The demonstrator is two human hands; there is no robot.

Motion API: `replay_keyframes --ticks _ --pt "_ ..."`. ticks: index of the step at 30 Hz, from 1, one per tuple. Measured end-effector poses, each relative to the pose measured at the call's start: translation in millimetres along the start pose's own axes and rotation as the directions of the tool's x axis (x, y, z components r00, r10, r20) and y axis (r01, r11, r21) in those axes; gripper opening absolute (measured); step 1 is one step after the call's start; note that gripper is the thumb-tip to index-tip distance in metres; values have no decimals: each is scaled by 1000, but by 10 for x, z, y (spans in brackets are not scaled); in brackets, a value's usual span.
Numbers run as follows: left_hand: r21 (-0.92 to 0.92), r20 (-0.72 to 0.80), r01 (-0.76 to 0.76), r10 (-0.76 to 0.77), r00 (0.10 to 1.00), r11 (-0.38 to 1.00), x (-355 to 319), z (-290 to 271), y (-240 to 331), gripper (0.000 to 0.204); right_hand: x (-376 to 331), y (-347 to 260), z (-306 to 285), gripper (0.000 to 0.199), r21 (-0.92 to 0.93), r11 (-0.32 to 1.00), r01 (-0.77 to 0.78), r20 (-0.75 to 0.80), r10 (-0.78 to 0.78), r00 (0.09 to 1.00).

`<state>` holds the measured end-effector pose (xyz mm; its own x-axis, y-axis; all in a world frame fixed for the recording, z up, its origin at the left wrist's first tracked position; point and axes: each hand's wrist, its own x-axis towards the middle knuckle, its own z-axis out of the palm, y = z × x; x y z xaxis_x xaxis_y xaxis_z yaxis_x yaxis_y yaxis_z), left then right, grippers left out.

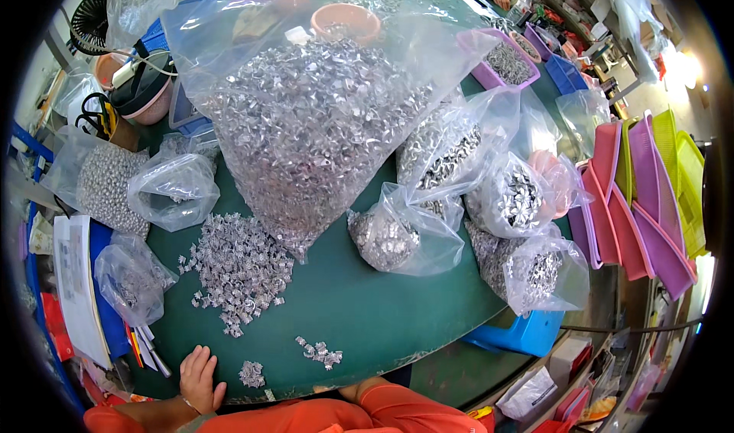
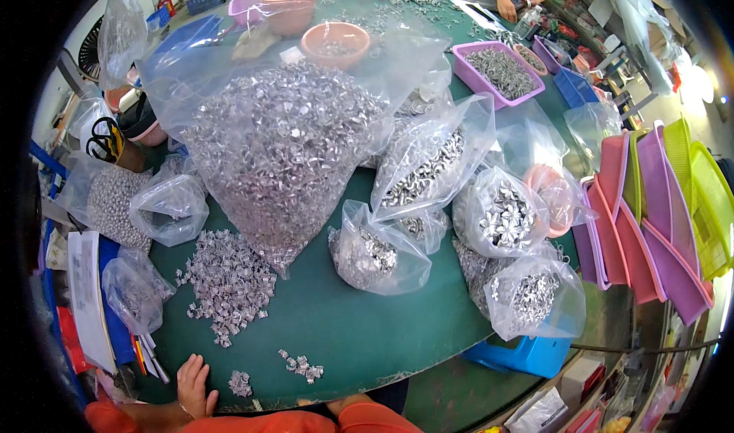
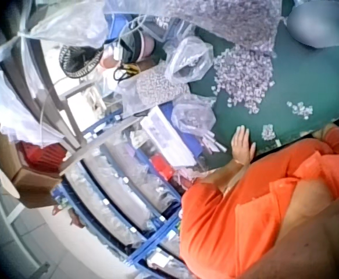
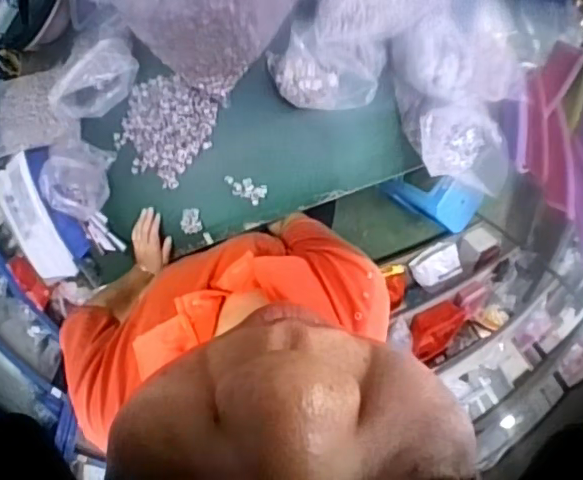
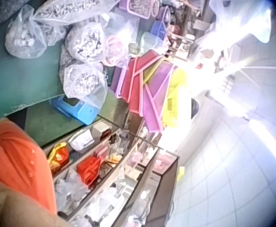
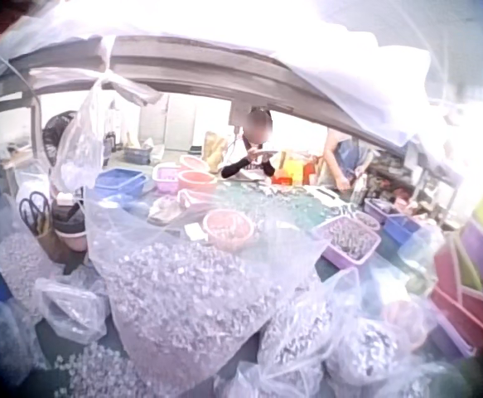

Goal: The person picks up metal parts from a pile on the table by hand and places them into smaller organized groups on the workstation surface.

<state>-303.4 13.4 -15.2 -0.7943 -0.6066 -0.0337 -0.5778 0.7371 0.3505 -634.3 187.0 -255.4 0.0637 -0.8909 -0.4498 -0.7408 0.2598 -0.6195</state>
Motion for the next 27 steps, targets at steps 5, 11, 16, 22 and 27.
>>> replay_keyframes --ticks 5,11,16,22,27 --pt "-1 -11 -11 11 1000 1000 -46 75 -51 67 42 -45 -39 37 -5 1000 20 -26 -20 999" --pt "53 -28 -83 85 996 995 -22 188 -202 69 32 -59 -103 37 10 1000 -18 -65 19 998" --pt "45 -30 -61 62 998 997 -52 113 -69 69 2 -128 -213 37 11 1000 3 -56 -3 998" --pt "6 -45 -54 55 997 998 9 196 -79 69 -271 -307 -758 38 2 994 107 -136 -106 985" --pt "17 -21 -38 38 999 999 133 14 7 68 -1096 -513 -2231 31 -344 935 89 469 89 879"
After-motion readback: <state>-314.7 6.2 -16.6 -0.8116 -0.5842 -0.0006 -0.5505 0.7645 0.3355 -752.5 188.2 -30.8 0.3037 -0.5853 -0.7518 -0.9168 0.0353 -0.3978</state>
